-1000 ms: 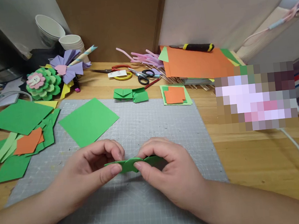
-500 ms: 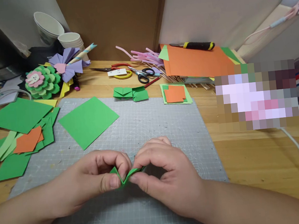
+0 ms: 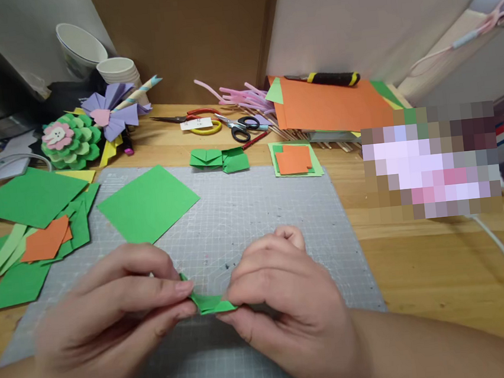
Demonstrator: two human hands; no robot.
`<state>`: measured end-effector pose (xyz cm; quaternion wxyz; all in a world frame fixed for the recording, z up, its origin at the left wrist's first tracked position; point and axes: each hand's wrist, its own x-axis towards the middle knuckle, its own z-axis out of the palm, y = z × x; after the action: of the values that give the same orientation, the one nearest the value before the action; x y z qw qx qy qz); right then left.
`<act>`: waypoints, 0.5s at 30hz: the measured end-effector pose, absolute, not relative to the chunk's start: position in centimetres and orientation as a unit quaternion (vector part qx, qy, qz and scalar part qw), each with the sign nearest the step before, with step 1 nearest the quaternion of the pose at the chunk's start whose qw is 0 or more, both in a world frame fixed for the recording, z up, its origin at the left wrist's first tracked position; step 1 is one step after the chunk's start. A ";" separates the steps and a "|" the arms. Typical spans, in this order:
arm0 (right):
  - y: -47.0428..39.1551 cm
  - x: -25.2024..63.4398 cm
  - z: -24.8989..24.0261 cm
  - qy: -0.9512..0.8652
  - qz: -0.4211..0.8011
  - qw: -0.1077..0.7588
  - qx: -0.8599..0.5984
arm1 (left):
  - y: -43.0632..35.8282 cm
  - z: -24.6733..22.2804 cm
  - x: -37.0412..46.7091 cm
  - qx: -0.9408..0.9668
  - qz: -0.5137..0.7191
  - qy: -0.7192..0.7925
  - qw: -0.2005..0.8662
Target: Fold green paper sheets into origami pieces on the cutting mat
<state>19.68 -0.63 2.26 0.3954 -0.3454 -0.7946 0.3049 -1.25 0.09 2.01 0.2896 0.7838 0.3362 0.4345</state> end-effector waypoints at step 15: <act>-1.5 19.9 1.8 -0.767 0.237 0.448 -0.392 | 0.2 3.0 -1.0 0.822 0.407 0.279 0.284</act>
<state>19.91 -1.45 1.84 0.4482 -0.3924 -0.7674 0.2369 -1.02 0.23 3.00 0.2836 0.8220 0.2790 0.4075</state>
